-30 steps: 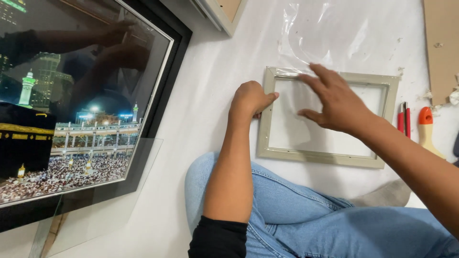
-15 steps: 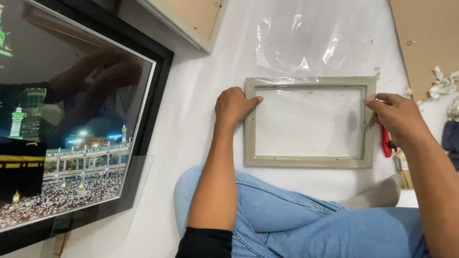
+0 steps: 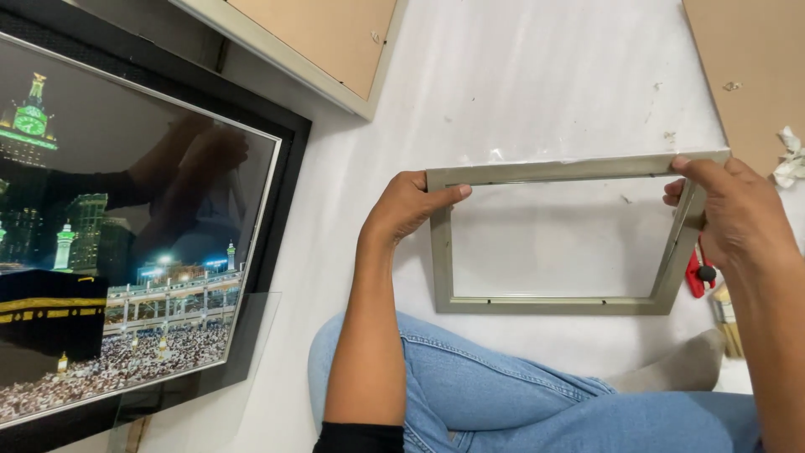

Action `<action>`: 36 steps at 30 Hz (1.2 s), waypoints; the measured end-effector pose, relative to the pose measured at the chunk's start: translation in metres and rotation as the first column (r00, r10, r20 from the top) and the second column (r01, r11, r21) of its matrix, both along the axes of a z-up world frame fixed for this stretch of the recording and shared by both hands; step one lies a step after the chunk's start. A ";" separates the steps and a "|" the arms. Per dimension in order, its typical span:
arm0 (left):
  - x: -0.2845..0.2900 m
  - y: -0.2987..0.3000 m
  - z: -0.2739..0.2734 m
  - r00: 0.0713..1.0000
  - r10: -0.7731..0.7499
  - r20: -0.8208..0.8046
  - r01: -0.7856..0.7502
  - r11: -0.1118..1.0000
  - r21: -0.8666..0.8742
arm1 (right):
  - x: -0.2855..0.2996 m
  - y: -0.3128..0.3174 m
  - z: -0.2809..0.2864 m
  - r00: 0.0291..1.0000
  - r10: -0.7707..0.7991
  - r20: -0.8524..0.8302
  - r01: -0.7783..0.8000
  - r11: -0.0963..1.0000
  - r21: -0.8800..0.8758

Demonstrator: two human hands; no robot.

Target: Assembling a picture frame by cleaning the glass, applying sealant, and securing the backing board.

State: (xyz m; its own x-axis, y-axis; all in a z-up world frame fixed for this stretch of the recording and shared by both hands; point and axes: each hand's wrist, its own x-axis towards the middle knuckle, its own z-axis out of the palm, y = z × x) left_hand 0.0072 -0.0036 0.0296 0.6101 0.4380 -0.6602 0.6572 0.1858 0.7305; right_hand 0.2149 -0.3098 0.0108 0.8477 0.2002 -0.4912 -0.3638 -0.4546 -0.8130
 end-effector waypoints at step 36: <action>0.012 -0.023 -0.004 0.931 0.135 0.339 -0.256 0.903 0.345 | -0.008 0.014 0.026 0.867 0.396 0.302 -0.371 0.918 -0.138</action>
